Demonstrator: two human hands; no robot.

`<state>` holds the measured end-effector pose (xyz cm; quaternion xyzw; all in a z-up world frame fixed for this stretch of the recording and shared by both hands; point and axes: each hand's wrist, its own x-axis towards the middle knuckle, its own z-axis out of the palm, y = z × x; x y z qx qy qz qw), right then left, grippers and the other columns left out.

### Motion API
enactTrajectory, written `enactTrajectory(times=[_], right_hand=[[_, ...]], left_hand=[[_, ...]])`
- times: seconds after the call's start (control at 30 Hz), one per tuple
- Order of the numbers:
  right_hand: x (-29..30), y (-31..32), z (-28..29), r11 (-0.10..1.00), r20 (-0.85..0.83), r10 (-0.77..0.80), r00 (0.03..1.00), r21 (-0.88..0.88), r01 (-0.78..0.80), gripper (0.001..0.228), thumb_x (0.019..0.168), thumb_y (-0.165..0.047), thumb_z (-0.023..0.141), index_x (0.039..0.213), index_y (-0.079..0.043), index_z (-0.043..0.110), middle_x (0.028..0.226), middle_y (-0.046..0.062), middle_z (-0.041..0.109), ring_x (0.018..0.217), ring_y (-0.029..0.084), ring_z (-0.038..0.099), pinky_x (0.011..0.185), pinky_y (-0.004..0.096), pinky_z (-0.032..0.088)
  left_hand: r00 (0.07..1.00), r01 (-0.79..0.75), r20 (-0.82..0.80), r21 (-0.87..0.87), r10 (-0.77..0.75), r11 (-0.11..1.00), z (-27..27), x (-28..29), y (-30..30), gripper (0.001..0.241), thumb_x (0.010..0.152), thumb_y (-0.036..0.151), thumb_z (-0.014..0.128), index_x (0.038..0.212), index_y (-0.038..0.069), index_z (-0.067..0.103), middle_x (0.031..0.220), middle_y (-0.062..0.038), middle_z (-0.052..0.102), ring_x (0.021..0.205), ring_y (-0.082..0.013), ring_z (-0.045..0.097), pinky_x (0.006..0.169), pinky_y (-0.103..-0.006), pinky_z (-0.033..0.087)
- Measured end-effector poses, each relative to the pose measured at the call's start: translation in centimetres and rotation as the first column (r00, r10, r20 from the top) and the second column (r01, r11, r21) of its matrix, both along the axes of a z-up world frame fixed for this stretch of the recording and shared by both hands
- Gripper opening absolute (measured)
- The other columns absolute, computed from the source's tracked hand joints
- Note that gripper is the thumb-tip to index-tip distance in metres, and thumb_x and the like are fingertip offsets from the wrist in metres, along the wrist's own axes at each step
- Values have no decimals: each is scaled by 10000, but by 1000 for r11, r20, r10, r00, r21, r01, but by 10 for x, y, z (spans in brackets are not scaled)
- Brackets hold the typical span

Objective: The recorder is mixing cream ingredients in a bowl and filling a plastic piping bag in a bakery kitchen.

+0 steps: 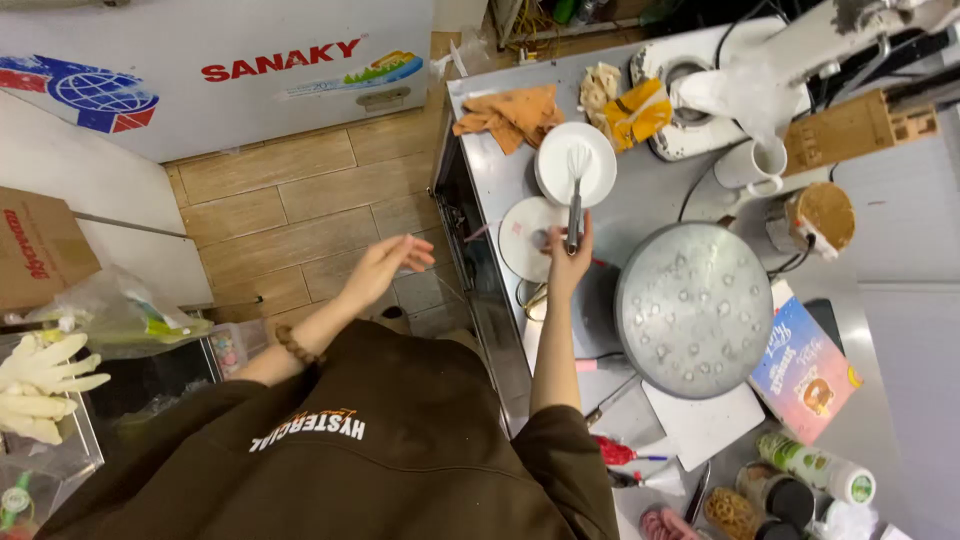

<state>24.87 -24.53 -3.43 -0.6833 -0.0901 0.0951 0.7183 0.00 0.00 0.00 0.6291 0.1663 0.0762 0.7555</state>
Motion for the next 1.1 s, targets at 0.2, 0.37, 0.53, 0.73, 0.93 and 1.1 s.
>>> enactTrajectory(times=[0.2,0.37,0.53,0.73,0.93,1.1], right_hand=[[44,-6,56,929,273,14,962,-358,88,247,1044,-160,642,1215,-18,750,863,68,710,635,133,645,582,275,513],[47,-15,85,871,304,47,951,-479,110,229,1003,-112,610,1157,-3,740,788,58,718,637,123,666,570,258,518],[60,-27,89,951,-29,-5,1000,-308,-4,227,1014,-97,583,1135,0,748,733,71,690,614,121,662,592,253,534],[76,-34,99,955,-152,87,985,-269,-125,252,1006,-114,595,1169,18,734,758,49,690,648,106,658,615,257,553],[76,-28,103,944,-120,107,987,-301,-139,259,1014,-128,617,1192,32,719,870,51,709,732,101,668,693,258,561],[69,-24,112,904,-226,-4,974,-416,-93,250,969,-96,608,1151,6,746,791,50,727,683,103,652,638,264,533]], left_hand=[[997,70,-6,-47,-71,996,-32,31,8,433,1107,315,423,1197,-27,674,1056,-107,750,939,-169,699,884,-302,566],[983,170,-53,-54,-173,984,-44,140,3,383,1058,258,503,1317,-16,574,1158,-123,702,966,-174,708,863,-299,566],[962,123,167,440,-216,890,-112,259,-18,834,1060,253,735,1623,39,158,1464,-311,508,1254,-352,599,958,-398,533],[971,232,-160,440,-179,867,-98,291,-31,867,950,190,643,1640,144,119,1326,-251,648,1000,-347,705,846,-441,575],[931,350,-224,323,-288,879,-105,302,-22,876,941,114,616,1638,129,86,1166,-218,715,836,-267,753,755,-377,591],[873,467,-199,75,-446,881,-99,298,-12,873,953,23,564,1636,142,34,1137,-164,698,746,-207,762,616,-332,599]])
